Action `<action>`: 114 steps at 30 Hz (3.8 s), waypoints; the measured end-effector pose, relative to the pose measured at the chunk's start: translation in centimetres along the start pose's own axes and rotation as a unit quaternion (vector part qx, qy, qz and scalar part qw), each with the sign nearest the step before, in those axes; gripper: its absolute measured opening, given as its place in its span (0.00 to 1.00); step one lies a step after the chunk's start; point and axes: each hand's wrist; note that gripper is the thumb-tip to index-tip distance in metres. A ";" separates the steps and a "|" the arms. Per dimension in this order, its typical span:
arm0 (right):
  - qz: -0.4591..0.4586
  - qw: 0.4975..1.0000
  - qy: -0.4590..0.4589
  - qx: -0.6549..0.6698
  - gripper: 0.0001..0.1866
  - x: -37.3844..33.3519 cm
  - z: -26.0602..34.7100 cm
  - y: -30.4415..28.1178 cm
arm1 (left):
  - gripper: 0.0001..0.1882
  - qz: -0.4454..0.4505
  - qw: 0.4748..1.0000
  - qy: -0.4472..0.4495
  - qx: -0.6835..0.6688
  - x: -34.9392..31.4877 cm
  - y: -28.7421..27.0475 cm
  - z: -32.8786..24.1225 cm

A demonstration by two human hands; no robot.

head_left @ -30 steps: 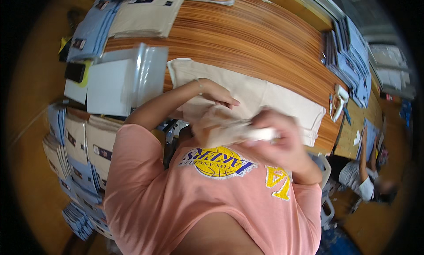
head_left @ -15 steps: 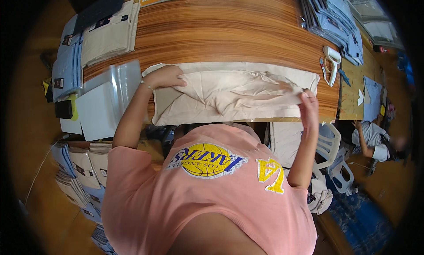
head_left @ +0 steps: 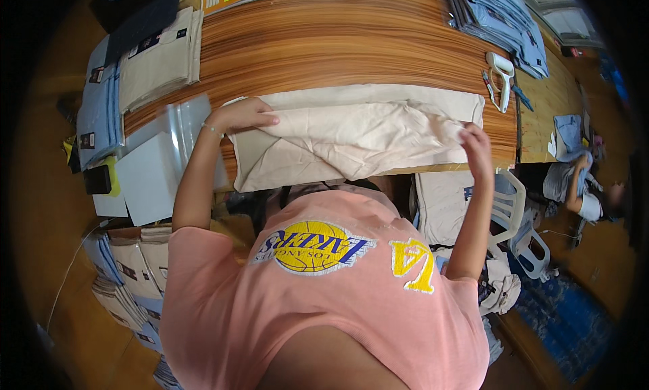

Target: The person folds a light-colored shirt over a cardboard insert, attaches a tag, and slides the folded garment into a plastic bag, sealing it by hand at a wooden table.

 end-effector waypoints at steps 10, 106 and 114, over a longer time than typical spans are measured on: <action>-0.123 0.992 -0.010 0.005 0.08 1.9 -1.6 -0.6 | 0.12 -0.261 0.930 -0.063 0.250 -3.6 1.9 -2.5; 0.626 0.607 -0.416 0.259 0.17 -11.4 11.1 -8.4 | 0.05 -0.498 0.815 0.116 0.272 26.4 23.2 -20.8; 0.656 0.628 -0.397 0.136 0.19 -7.7 11.7 -9.1 | 0.03 -0.503 0.835 0.089 0.204 26.6 22.9 -20.9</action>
Point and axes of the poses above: each hand's wrist, its own x-axis towards the middle knuckle, its own y-axis out of the palm, z = x × y, and after that the axes turned 15 degrees about y, right-handed
